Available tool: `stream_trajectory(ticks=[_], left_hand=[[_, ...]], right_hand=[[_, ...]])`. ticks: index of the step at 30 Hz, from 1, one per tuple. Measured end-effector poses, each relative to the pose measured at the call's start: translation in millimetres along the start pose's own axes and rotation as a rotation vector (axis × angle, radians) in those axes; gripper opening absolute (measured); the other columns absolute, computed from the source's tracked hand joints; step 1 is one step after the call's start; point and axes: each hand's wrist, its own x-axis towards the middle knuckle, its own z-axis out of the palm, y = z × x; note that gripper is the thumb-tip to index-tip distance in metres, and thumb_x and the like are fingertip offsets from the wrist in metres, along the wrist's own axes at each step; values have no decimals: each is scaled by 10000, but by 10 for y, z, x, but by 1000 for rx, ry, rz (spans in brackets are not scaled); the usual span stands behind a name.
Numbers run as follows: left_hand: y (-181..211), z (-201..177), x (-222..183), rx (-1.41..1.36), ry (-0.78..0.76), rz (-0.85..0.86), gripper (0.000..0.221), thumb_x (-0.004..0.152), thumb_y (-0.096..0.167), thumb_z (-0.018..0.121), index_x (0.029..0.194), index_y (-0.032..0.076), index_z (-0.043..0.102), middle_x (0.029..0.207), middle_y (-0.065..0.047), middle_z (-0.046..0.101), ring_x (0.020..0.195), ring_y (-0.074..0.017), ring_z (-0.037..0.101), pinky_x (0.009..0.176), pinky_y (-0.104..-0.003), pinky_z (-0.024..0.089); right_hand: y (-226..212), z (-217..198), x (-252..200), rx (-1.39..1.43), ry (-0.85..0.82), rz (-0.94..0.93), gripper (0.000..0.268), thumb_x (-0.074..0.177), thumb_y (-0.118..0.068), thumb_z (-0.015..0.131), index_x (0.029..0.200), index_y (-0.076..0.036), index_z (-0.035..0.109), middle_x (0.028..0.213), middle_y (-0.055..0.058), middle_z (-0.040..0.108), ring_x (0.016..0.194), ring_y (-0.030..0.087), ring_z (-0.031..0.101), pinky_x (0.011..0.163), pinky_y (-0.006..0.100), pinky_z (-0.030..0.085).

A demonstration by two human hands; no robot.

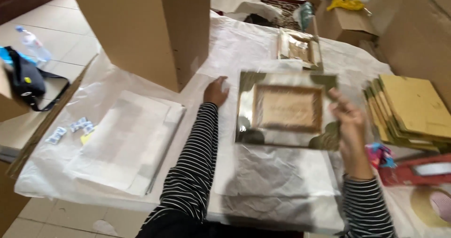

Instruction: A person carefully wraps a small picture frame in white tissue paper at a packaging station.

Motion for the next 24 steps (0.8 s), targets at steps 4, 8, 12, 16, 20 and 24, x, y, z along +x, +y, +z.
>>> stream_trajectory(ticks=[4,8,12,16,20,24], left_hand=[[135,-82,-83,-9,14,-17,493,923,215,655,1407,188,564,1319,-165,668,1234,-367,635,1053,-489,516],[207,-141,-134,-33,61,-14,464,911,175,667,1368,164,588,1274,-169,687,1222,-365,644,1054,-486,513],[119,-95,-75,-3,36,1,465,927,200,673,1380,186,567,1286,-159,680,1237,-355,632,1071,-471,507],[159,-93,-99,3,61,-12,456,924,200,676,1370,190,583,1262,-143,693,1221,-340,645,1068,-473,507],[221,-129,-156,-22,57,-14,456,933,188,666,1379,182,574,1301,-148,673,1259,-331,620,1095,-461,484],[370,-223,-267,-72,76,34,455,938,146,657,1384,154,567,1323,-168,656,1278,-345,603,1114,-467,471]], right_hand=[[-133,123,-604,32,19,156,461,936,51,549,1343,-140,648,1417,59,627,1345,165,527,1115,310,369],[573,-168,-444,96,-60,296,466,923,4,635,1372,-117,659,1232,65,699,1071,141,649,947,277,513],[973,-182,-455,90,-100,321,459,896,12,671,1341,-102,676,1270,92,693,1159,169,637,979,303,510],[989,-119,-526,40,-129,373,453,917,4,654,1348,-132,690,1284,119,690,1207,173,609,1015,334,503],[1030,-117,-486,-122,-264,203,428,950,-17,621,1361,-116,689,1205,150,719,1182,212,613,1047,408,478],[1157,-141,-483,-175,-317,80,399,954,-16,593,1338,-84,675,1216,201,705,1203,287,612,1080,485,447]])
